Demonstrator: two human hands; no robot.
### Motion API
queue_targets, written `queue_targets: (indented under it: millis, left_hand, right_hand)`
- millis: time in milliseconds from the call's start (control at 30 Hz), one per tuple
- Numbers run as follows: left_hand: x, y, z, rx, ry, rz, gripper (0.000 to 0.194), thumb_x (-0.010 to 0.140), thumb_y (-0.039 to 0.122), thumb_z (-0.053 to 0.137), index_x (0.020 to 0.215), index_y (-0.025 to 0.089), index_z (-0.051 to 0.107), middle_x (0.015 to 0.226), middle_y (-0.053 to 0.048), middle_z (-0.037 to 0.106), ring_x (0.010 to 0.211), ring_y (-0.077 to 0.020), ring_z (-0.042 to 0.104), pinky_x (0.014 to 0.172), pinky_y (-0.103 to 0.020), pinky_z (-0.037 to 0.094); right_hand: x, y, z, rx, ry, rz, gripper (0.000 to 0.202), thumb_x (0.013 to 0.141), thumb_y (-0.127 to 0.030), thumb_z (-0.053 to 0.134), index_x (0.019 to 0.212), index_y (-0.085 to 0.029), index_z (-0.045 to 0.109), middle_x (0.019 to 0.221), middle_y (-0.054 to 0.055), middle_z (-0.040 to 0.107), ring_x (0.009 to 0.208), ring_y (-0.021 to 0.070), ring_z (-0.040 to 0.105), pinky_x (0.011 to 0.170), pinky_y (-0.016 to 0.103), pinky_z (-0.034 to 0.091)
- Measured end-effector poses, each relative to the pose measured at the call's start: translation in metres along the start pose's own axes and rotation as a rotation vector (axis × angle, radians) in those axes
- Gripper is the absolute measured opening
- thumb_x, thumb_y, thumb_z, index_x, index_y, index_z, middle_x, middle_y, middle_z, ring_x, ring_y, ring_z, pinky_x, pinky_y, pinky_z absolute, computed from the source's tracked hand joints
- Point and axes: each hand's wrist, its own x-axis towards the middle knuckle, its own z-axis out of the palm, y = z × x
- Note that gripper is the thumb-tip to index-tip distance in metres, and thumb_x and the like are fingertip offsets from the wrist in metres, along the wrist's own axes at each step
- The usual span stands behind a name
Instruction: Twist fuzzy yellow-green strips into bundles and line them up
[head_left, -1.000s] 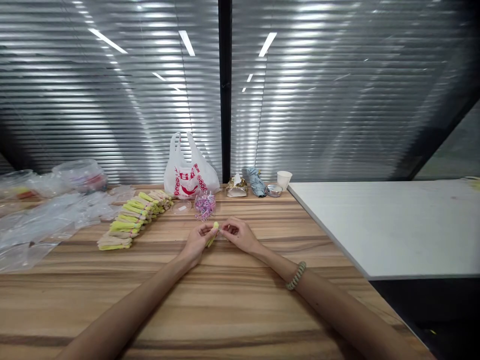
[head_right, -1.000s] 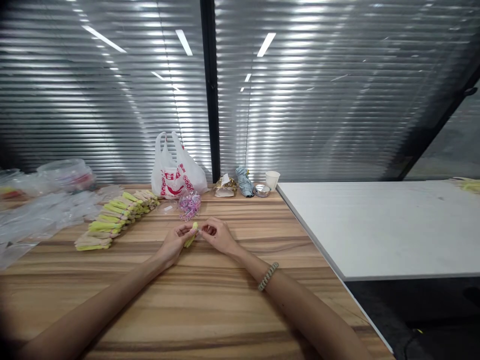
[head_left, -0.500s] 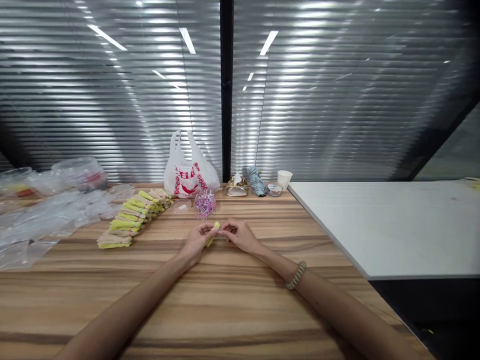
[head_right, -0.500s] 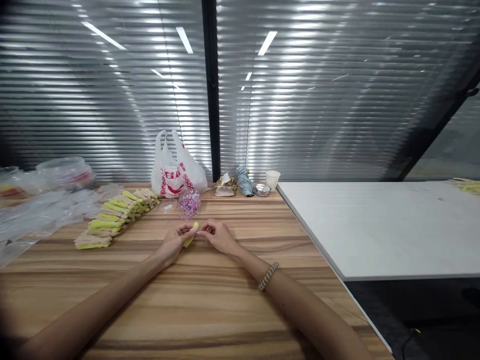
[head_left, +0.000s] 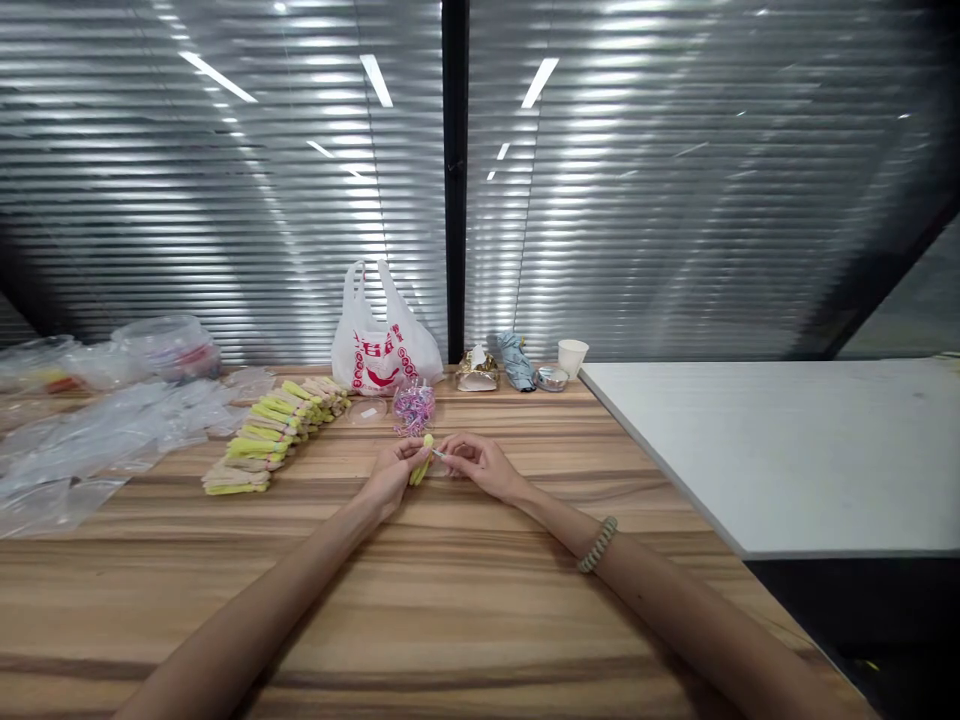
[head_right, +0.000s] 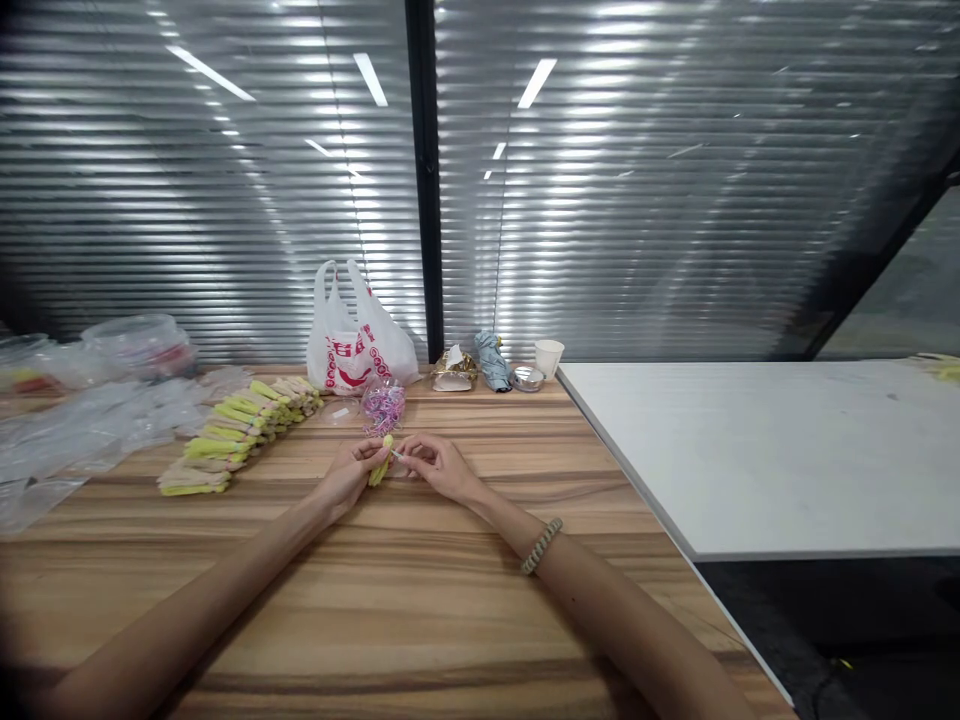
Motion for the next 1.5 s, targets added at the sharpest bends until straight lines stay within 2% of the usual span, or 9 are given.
queue_targets:
  millis: [233, 500, 567, 833, 933, 1067, 1500]
  left_hand:
    - [-0.0001, 0.0086, -0.0020, -0.031, 0.009, -0.051, 0.031, 0.045, 0.027, 0.079, 0.068, 0.013, 0.063, 0.059, 0.001, 0.059, 0.055, -0.0083, 0.052, 0.054, -0.019, 0.037]
    - [-0.0037, 0.0073, 0.0001, -0.025, -0.018, -0.084, 0.031, 0.046, 0.028, 0.078, 0.068, 0.013, 0.063, 0.056, 0.001, 0.058, 0.052, -0.0084, 0.049, 0.051, -0.020, 0.035]
    - [-0.0038, 0.0070, 0.0000, -0.017, -0.022, -0.083, 0.031, 0.046, 0.028, 0.078, 0.068, 0.013, 0.063, 0.056, 0.001, 0.059, 0.052, -0.0084, 0.049, 0.051, -0.020, 0.035]
    - [-0.0028, 0.0070, -0.0008, -0.009, -0.022, -0.086, 0.031, 0.047, 0.028, 0.078, 0.072, 0.014, 0.064, 0.065, 0.000, 0.062, 0.057, -0.0096, 0.052, 0.054, -0.021, 0.035]
    - [-0.0028, 0.0081, -0.0013, -0.009, -0.055, -0.108, 0.031, 0.047, 0.028, 0.078, 0.071, 0.014, 0.064, 0.063, -0.001, 0.062, 0.055, -0.0094, 0.051, 0.053, -0.021, 0.034]
    - [-0.0032, 0.0088, -0.0019, 0.009, -0.096, -0.122, 0.029, 0.049, 0.029, 0.077, 0.068, 0.013, 0.063, 0.059, 0.000, 0.060, 0.053, -0.0087, 0.049, 0.052, -0.020, 0.033]
    - [-0.0046, 0.0082, -0.0005, 0.013, -0.055, -0.120, 0.030, 0.050, 0.029, 0.077, 0.070, 0.013, 0.063, 0.063, -0.002, 0.061, 0.057, -0.0108, 0.051, 0.053, -0.021, 0.035]
  right_hand:
    - [-0.0007, -0.0010, 0.0020, 0.258, 0.097, 0.139, 0.025, 0.069, -0.040, 0.063, 0.077, -0.019, 0.052, 0.096, 0.002, 0.057, 0.065, 0.0113, 0.061, 0.060, 0.024, 0.047]
    - [0.0013, 0.0017, 0.0041, 0.323, 0.188, 0.215, 0.031, 0.063, -0.041, 0.068, 0.075, -0.018, 0.052, 0.075, -0.003, 0.057, 0.062, 0.0117, 0.061, 0.057, 0.022, 0.045]
    - [0.0017, 0.0016, 0.0049, 0.326, 0.191, 0.225, 0.032, 0.062, -0.041, 0.069, 0.074, -0.017, 0.052, 0.071, -0.003, 0.058, 0.063, 0.0123, 0.061, 0.057, 0.022, 0.045]
    - [0.0018, 0.0012, 0.0045, 0.355, 0.184, 0.254, 0.036, 0.059, -0.043, 0.070, 0.073, -0.018, 0.050, 0.078, 0.000, 0.062, 0.072, 0.0168, 0.063, 0.066, 0.028, 0.047]
    - [0.0011, 0.0014, 0.0036, 0.353, 0.161, 0.237, 0.033, 0.060, -0.042, 0.069, 0.073, -0.017, 0.051, 0.079, 0.000, 0.062, 0.070, 0.0159, 0.063, 0.064, 0.026, 0.047]
    - [0.0007, 0.0013, 0.0038, 0.342, 0.161, 0.225, 0.031, 0.060, -0.039, 0.071, 0.070, -0.017, 0.051, 0.071, -0.002, 0.061, 0.063, 0.0136, 0.063, 0.058, 0.023, 0.045]
    - [0.0000, 0.0027, 0.0041, 0.301, 0.132, 0.245, 0.033, 0.060, -0.041, 0.070, 0.071, -0.016, 0.052, 0.070, -0.001, 0.062, 0.062, 0.0123, 0.062, 0.059, 0.024, 0.046]
